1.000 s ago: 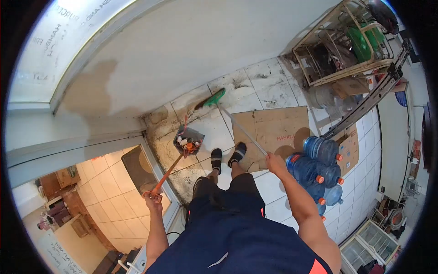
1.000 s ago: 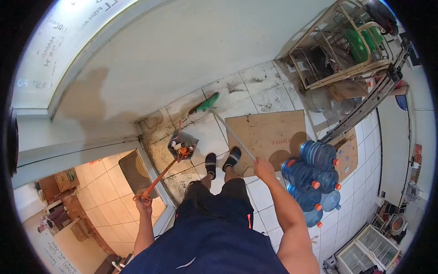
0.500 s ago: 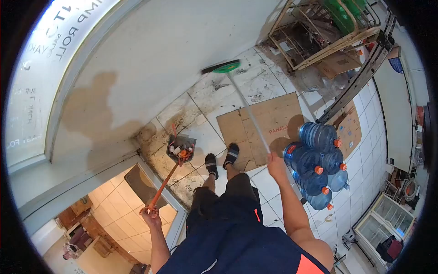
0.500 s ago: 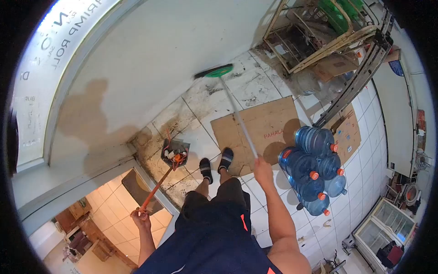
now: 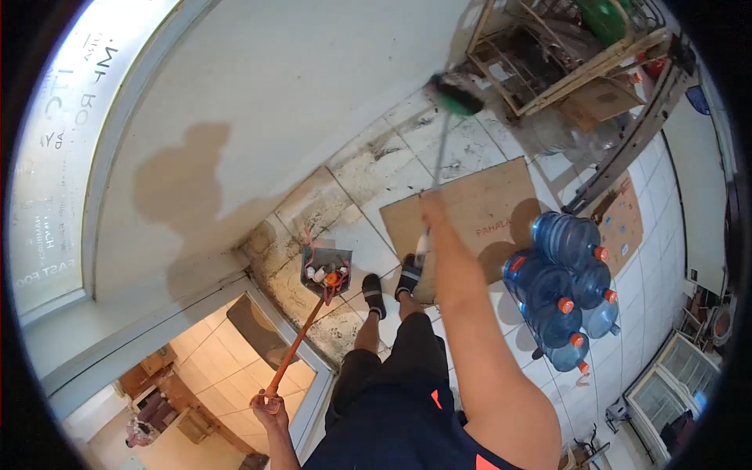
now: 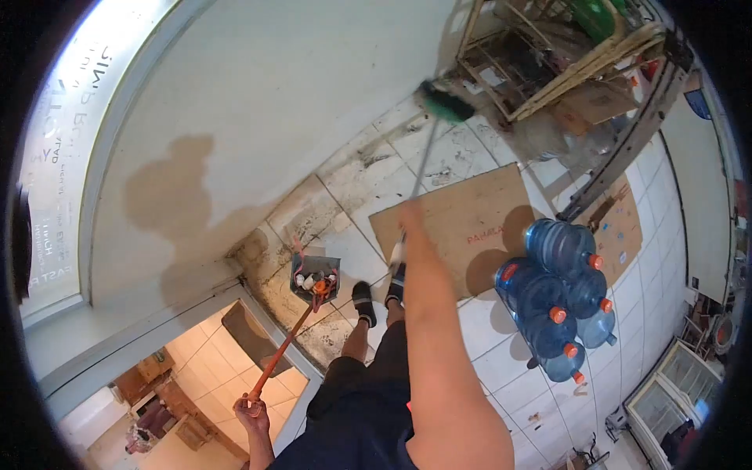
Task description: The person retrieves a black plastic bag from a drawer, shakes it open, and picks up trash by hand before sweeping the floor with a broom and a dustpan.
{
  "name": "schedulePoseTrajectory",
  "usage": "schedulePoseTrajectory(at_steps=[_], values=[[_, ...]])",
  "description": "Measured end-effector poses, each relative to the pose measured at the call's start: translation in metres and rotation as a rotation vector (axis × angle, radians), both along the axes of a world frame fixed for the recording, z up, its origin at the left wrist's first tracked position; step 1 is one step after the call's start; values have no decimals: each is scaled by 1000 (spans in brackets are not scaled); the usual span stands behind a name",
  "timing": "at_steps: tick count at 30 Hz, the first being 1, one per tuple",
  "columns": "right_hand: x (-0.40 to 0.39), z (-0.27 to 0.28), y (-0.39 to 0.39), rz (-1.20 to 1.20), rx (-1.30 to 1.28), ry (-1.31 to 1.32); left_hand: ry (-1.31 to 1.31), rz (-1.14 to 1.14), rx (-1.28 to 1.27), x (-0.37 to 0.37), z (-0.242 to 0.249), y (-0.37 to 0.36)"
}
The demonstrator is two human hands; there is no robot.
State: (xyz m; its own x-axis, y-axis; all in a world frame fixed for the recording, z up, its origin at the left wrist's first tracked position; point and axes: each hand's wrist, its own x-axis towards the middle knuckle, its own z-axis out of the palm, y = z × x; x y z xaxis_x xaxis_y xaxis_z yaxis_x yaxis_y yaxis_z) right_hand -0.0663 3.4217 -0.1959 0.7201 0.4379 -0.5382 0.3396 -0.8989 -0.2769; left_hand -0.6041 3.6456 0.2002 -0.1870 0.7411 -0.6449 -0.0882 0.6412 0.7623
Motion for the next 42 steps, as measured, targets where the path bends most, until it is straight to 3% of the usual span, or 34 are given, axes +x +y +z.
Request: schedulePoseTrajectory(at_steps=[2, 4, 5, 7, 10, 13, 15, 19, 21, 25, 28, 30, 32, 33, 34, 35, 37, 39, 42], values=[[-92, -21, 10, -638, 241, 179, -53, 9, -64, -16, -15, 10], [-152, 46, 8, -186, 60, 195, -96, -6, -103, -24, -28, 15], [-157, 106, 9, 322, -106, 305, -111, -23, -109, -23, -31, 15], [-207, 144, 6, -675, 156, 363, -164, -117, -43, -18, -35, 11], [-212, 190, -24, -267, 190, 396, -182, -68, -113, -9, -37, 14], [-229, 190, -74, -453, 375, 195, -151, -153, -49, -27, -54, 21], [-217, 227, -113, -443, 255, 189, -134, -153, -36, -29, -47, 17], [-179, 231, -183, -458, 175, -6, -124, -88, -38, -14, -32, 14], [-159, 224, -196, -635, 203, 30, -179, -118, -51, -36, -45, 24], [-184, 121, -202, -498, 84, 267, -123, -174, -37, -45, -46, 34], [-252, 110, -143, -844, 145, 646, -129, -203, -61, -69, -64, 50], [-306, 157, -71, 98, -91, 162, -121, -227, -57, -79, -73, 60], [-344, 163, -27, 380, -81, 209, -115, -251, -49, -78, -69, 66], [-368, 139, -6, 415, 14, 156, -116, -265, -45, -79, -68, 70], [-374, 159, 9, 78, 140, 371, -125, -297, -52, -90, -79, 80], [-382, 181, 18, -450, 309, 622, -133, -327, -55, -100, -91, 93], [-401, 228, 35, -914, 452, 732, -132, -359, -64, -121, -101, 113], [-423, 247, 38, -933, 476, 659, -118, -347, -79, -123, -95, 119], [-437, 158, -21, -506, 478, 280, -160, -372, -117, -143, -118, 139]])
